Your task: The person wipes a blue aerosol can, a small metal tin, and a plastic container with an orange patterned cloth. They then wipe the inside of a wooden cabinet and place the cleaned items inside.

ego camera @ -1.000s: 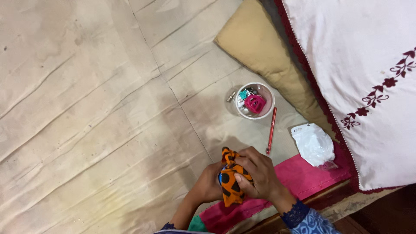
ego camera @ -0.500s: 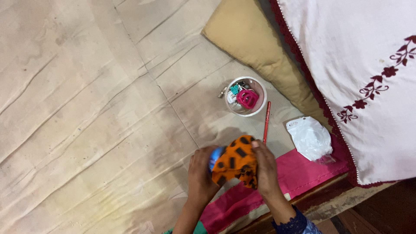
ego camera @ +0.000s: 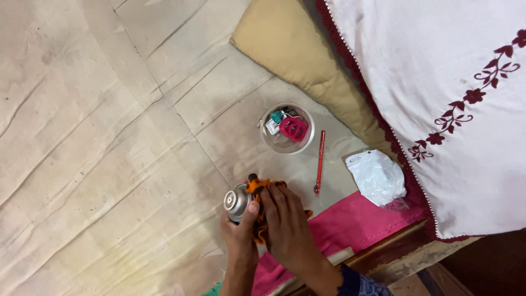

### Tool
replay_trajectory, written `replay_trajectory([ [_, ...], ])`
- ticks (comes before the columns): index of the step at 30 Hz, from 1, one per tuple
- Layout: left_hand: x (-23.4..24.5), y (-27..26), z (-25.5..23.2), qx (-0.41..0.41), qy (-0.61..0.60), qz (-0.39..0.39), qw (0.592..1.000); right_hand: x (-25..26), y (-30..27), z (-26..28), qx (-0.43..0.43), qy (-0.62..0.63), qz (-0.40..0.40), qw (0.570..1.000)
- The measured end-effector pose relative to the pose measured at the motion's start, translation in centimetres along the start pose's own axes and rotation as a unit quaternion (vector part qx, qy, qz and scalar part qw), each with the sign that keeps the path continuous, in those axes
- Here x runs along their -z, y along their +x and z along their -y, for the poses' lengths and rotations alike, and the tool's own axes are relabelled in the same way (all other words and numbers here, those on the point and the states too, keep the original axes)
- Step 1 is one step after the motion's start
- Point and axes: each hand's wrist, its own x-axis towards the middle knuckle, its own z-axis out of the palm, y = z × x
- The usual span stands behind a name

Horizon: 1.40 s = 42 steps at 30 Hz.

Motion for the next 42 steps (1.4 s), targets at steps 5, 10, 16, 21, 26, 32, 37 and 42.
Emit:
replay_trajectory([
  [5,-0.7,-1.4,-2.2,-0.053,-0.062,0.079,0.994,2.2,1.3,-2.1,-0.02,0.124,0.042,0.991],
  [10,-1.7,-2.8,-2.7,-0.068,-0.031,0.171,0.982,4.2,0.5,-6.8,-0.043,0.292,0.194,0.936],
  [16,-1.7,-4.0,-0.2,-0.029,-0.123,0.2,0.972,5.6,-0.9,-10.5,-0.085,0.423,0.3,0.851],
  [21,-1.7,-3.7,0.8,-0.092,-0.116,0.316,0.937,5.8,-0.7,-12.0,-0.219,0.541,0.449,0.677],
  [26,-3.2,-3.0,0.5,-0.184,-0.13,0.411,0.883,5.3,-2.5,-10.8,-0.251,0.748,0.419,0.45],
  [32,-4.4,-6.2,-0.3,-0.278,0.113,0.321,0.898,2.7,-7.8,-9.0,-0.408,0.832,0.194,0.323],
  [37,-6.4,-8.3,1.8,-0.365,0.259,0.246,0.86,-0.3,-11.4,-11.1,-0.317,0.91,0.199,0.181],
  [42,-6.4,-8.7,2.7,-0.413,0.342,0.333,0.776,-2.4,-14.3,-12.5,-0.521,0.835,0.018,0.175],
])
